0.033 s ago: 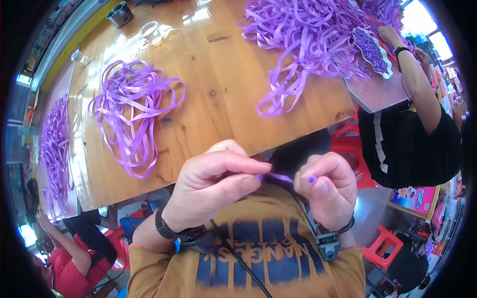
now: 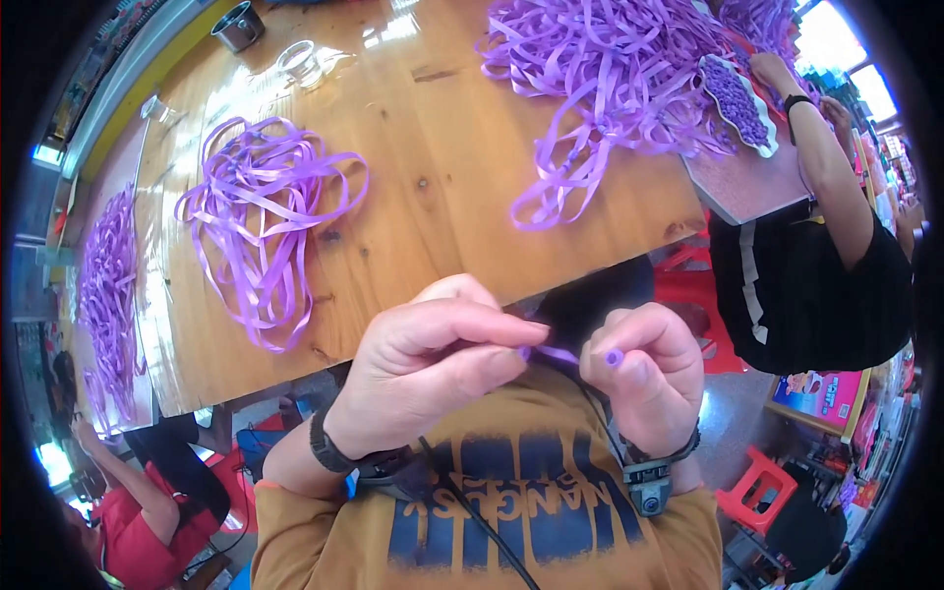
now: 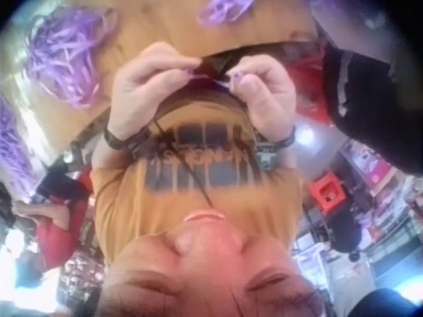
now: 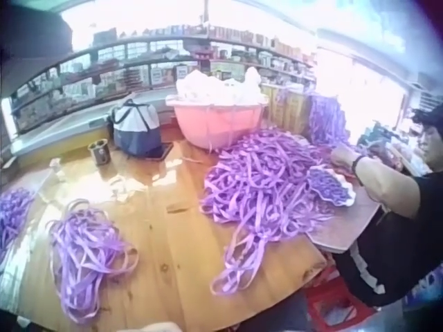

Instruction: A worker is sitting at a wooden table, manually sorting and organizing long purple ribbons in a factory setting.

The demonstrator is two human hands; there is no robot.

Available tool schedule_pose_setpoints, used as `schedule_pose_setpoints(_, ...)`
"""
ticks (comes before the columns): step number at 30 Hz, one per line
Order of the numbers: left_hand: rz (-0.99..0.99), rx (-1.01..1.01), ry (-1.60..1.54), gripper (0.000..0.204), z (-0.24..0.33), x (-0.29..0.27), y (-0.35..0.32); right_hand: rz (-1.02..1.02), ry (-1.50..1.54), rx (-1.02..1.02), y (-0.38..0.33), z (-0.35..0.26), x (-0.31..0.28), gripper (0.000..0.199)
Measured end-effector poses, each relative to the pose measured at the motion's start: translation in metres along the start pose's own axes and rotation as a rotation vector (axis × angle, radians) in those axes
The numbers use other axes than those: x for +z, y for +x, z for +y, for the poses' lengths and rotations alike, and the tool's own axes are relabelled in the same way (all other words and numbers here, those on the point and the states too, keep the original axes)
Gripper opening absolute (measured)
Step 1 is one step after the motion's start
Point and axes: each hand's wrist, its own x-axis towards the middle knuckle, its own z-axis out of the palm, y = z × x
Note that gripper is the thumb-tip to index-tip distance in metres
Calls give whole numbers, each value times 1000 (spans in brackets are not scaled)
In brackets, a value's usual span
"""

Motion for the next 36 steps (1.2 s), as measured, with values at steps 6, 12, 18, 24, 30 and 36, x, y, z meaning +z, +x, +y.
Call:
schedule_pose_setpoints(6,-109,20,-39,21,-4,11,10,-13,15,-67,5,17,0,11)
schedule_pose_setpoints(12,-109,-46,-276,22,-10,14,13,-8,-59,-117,10,23,-1,9)
schedule_pose_setpoints(18,-95,-88,-302,22,-13,11,13,17,-86,-60,10,18,4,9)
schedule_pose_setpoints(24,-94,-48,-95,20,-10,7,10,55,-106,14,8,16,6,9)
schedule_pose_setpoints(30,-91,123,171,18,-7,7,7,19,-196,-1,7,13,6,9)
schedule_pose_setpoints(36,-73,255,437,19,-2,10,5,-55,-549,-142,10,5,4,12)
